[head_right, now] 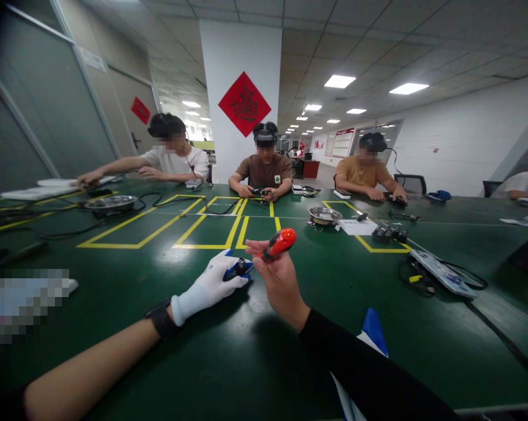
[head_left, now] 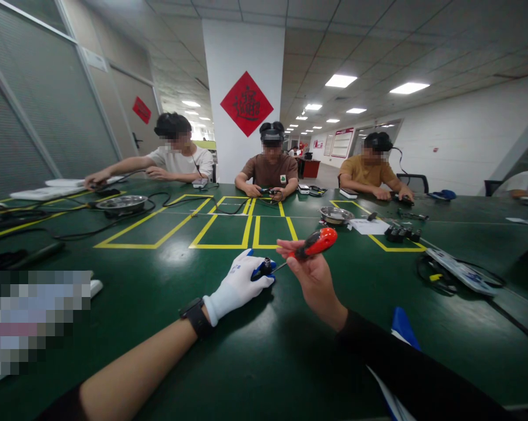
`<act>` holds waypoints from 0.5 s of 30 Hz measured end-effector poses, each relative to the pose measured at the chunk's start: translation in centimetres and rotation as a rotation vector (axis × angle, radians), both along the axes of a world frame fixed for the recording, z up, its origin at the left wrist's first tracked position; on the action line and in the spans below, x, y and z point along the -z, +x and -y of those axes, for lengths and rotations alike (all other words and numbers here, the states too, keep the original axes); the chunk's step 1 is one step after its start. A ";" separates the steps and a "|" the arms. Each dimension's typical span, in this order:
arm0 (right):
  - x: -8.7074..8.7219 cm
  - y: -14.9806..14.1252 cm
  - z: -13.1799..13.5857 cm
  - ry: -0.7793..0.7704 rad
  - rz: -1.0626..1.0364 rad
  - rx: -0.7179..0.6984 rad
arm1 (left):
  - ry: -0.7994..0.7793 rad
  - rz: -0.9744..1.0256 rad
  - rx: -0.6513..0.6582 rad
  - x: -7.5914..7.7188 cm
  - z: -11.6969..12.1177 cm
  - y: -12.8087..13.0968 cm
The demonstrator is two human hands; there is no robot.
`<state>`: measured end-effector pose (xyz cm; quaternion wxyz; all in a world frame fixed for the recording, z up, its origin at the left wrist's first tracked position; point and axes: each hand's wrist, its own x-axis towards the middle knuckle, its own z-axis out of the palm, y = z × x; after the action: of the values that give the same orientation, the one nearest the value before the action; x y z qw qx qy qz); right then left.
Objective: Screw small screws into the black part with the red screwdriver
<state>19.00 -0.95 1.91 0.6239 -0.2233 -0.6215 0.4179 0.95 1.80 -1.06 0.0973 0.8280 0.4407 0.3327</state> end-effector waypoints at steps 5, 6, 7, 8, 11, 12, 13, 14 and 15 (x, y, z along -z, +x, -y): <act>0.6 0.0 -0.2 -0.006 -0.054 0.060 | -0.019 -0.010 -0.023 -0.3 0.3 0.1; 0.7 0.0 -0.2 -0.021 -0.077 0.048 | -0.019 -0.009 -0.026 -0.3 0.3 0.1; 0.7 0.0 -0.1 -0.032 -0.095 0.032 | -0.016 -0.007 -0.026 -0.3 0.3 0.1; 0.7 0.0 0.0 -0.039 -0.097 0.015 | -0.011 -0.005 -0.024 -0.2 0.3 0.1; 0.2 0.1 0.3 -0.023 -0.023 -0.007 | 0.007 -0.003 -0.020 0.0 0.1 0.0; 0.0 0.1 0.3 -0.013 0.006 -0.003 | 0.008 -0.007 -0.016 0.1 0.0 0.0; -0.1 0.1 0.2 -0.003 0.021 0.001 | 0.006 -0.012 -0.015 0.1 -0.1 0.0; -0.1 0.1 0.1 0.007 0.018 0.007 | 0.004 -0.015 -0.016 0.2 -0.2 0.0; 0.0 0.1 0.0 0.013 0.002 0.016 | 0.003 -0.016 -0.017 0.2 -0.2 0.0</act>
<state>19.05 -0.93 1.89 0.6282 -0.2248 -0.6228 0.4087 0.94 2.01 -1.28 0.0898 0.8271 0.4480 0.3273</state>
